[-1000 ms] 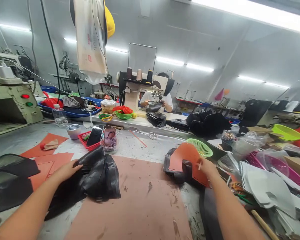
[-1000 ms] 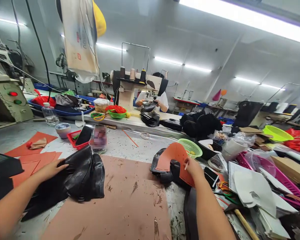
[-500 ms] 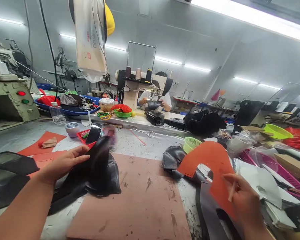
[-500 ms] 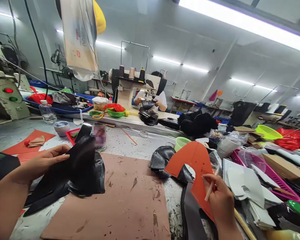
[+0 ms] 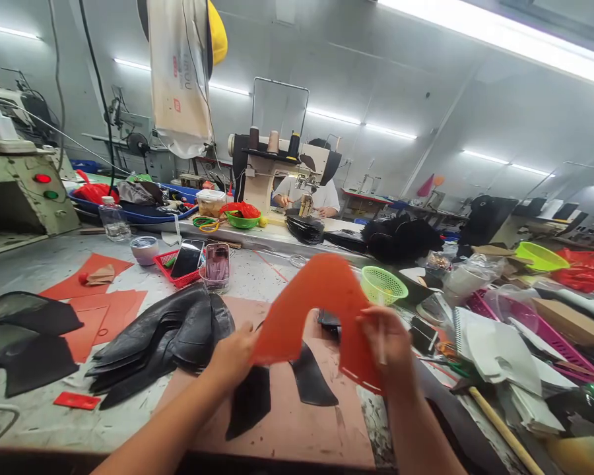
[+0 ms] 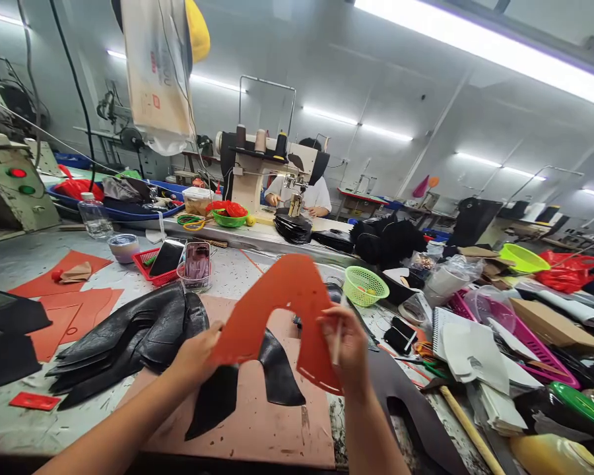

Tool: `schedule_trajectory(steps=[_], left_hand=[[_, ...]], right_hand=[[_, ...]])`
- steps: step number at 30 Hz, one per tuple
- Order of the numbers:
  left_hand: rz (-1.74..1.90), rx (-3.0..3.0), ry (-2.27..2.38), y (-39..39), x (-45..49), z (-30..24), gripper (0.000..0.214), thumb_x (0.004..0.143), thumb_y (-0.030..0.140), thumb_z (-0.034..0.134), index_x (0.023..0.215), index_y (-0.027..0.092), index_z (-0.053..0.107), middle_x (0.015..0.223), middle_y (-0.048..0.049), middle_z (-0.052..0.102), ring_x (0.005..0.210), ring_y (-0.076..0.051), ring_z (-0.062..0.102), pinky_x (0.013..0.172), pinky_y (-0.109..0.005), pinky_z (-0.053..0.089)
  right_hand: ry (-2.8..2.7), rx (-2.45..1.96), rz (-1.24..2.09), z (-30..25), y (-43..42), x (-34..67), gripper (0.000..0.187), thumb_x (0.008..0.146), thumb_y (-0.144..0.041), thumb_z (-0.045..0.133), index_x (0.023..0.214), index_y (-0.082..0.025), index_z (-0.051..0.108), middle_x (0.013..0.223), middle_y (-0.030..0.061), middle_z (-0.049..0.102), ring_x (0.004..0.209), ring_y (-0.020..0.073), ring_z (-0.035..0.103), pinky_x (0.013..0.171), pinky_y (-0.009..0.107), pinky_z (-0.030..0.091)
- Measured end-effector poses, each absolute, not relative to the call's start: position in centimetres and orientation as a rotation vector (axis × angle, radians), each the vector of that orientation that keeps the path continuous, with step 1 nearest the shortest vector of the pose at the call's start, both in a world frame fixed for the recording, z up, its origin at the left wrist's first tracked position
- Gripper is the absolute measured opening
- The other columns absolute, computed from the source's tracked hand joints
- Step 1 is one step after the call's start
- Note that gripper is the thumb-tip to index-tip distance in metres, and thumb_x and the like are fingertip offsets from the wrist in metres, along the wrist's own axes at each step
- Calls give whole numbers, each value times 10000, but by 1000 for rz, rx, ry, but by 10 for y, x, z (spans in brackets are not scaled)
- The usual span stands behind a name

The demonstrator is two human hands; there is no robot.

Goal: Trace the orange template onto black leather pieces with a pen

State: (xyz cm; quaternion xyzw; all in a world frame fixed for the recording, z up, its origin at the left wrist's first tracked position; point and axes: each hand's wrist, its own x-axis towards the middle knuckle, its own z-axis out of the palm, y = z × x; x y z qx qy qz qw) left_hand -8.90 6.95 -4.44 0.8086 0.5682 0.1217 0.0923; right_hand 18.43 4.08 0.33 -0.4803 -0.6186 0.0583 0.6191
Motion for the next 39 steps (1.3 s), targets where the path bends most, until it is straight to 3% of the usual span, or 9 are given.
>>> schedule_trajectory(steps=[2, 5, 10, 13, 25, 39], left_hand=[[362, 2508, 1774, 70, -101, -33, 270, 824, 156, 426, 1010, 183, 619, 989, -97, 600, 812, -210, 621, 629, -281, 500], [415, 2592, 1794, 74, -118, -31, 260, 843, 156, 413, 966, 159, 641, 956, -105, 637, 893, -224, 615, 760, -322, 502], [197, 2742, 1216, 57, -126, -61, 356, 814, 302, 545, 1166, 268, 586, 1249, -67, 569, 1120, -247, 537, 925, -371, 438], [92, 2771, 1226, 44, -125, -76, 453, 815, 443, 552, 1245, 306, 524, 1356, -70, 474, 1240, -307, 419, 997, -469, 356], [218, 2764, 1238, 45, -119, -89, 465, 817, 459, 548, 1255, 305, 519, 1373, -55, 456, 1246, -303, 400, 1010, -458, 340], [187, 2705, 1232, 41, -115, -86, 470, 804, 451, 560, 1250, 308, 525, 1382, -49, 445, 1268, -310, 366, 1032, -477, 310]], right_hand=[[-1631, -1138, 302, -22, 57, 159, 141, 797, -328, 571, 803, -187, 568, 832, 43, 637, 707, 162, 612, 618, 265, 481], [-1967, -1319, 299, -65, 72, 129, 44, 799, -184, 547, 761, -182, 569, 788, 41, 631, 661, 156, 596, 600, 253, 460], [-2308, -1461, -83, -93, 66, 121, 132, 815, -82, 497, 801, -177, 587, 829, 72, 625, 761, 204, 575, 667, 303, 453], [-2325, -1413, -140, -88, 52, 134, 162, 771, -56, 538, 851, -186, 589, 874, 76, 629, 860, 237, 553, 735, 344, 460], [-1967, -1375, 142, -108, -8, 164, 148, 845, -170, 453, 900, -209, 585, 971, 99, 637, 957, 241, 582, 808, 431, 487], [-1896, -1358, 141, -101, -15, 160, 151, 866, -190, 455, 915, -204, 597, 1044, 115, 635, 999, 233, 577, 832, 424, 481]])
